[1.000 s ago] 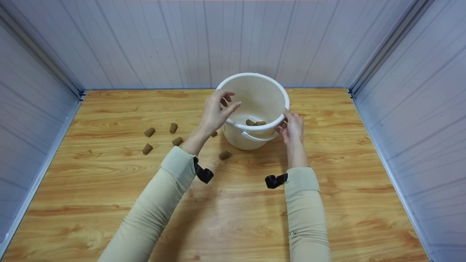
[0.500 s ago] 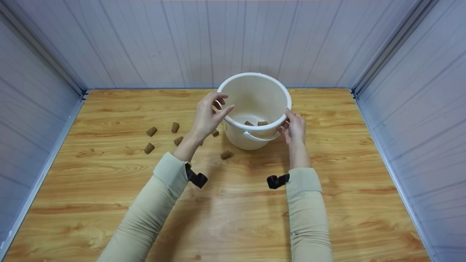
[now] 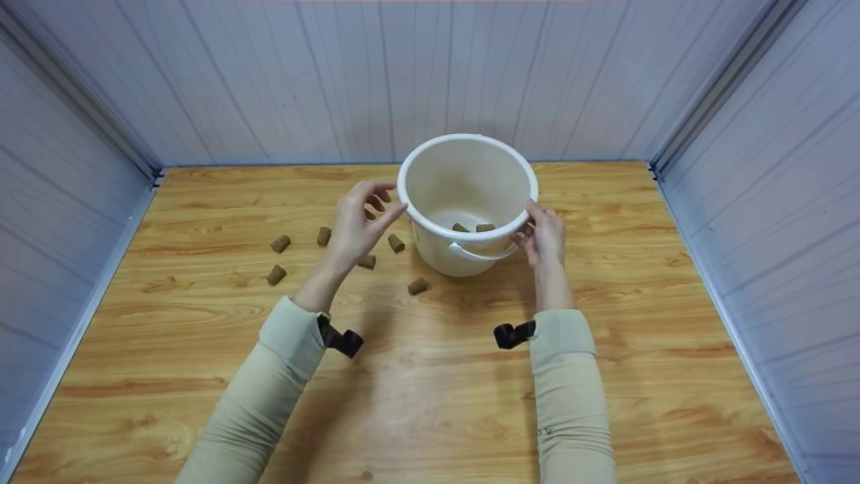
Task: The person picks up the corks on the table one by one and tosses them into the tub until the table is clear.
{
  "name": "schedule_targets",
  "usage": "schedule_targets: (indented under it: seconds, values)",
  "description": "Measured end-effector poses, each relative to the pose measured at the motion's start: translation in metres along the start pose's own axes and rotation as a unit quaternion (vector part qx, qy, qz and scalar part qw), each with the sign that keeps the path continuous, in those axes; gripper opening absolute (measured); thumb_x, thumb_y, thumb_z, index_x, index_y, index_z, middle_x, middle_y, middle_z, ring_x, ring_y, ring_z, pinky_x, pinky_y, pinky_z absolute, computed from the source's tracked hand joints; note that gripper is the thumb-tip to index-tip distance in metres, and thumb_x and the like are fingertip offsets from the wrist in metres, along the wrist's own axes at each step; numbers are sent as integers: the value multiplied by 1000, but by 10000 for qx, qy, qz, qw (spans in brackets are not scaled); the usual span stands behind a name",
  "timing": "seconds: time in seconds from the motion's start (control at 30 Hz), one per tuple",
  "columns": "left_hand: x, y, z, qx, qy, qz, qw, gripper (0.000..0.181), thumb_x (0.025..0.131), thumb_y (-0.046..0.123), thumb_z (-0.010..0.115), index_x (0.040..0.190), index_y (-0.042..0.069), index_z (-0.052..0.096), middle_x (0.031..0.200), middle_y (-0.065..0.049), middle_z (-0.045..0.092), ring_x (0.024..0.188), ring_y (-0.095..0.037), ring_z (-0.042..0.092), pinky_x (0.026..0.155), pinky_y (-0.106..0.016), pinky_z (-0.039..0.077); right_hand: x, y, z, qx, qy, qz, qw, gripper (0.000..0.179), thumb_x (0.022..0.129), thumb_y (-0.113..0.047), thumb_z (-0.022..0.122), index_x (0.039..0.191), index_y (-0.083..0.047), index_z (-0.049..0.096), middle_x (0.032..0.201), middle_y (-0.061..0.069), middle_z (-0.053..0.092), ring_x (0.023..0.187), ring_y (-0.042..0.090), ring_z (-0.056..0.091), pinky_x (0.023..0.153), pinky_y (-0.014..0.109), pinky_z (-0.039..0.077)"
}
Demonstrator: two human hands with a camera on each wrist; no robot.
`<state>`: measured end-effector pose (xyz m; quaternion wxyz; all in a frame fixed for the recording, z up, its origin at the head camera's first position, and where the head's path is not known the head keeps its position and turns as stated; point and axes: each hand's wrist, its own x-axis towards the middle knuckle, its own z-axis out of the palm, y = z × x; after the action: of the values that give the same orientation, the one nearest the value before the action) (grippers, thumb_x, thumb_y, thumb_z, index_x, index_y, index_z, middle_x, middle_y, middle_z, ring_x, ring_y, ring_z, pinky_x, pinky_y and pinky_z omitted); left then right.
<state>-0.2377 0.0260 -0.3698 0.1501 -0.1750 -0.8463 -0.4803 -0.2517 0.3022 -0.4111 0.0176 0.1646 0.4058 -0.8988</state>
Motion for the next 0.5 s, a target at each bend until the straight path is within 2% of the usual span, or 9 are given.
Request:
schedule_targets:
  seconds: [0.23,0.5]
  values:
    - [-9,-8,-16,-138,124,17,9998,34,81,20,66,106,-2,57,90,-12,55,81,-23,52,71,-24,41,0,-1,1,-14,13,6,10000,11,88,-10,54,87,1,54,70,8,58,60,18,58,53,28,47]
    - [-15,-16,-30,89,262,4,9996,33,81,20,66,104,-1,58,88,-13,56,79,-21,52,70,-24,42,-2,-2,0,-88,86,0,9999,10,87,-9,55,85,0,57,71,8,58,60,18,58,52,27,46]
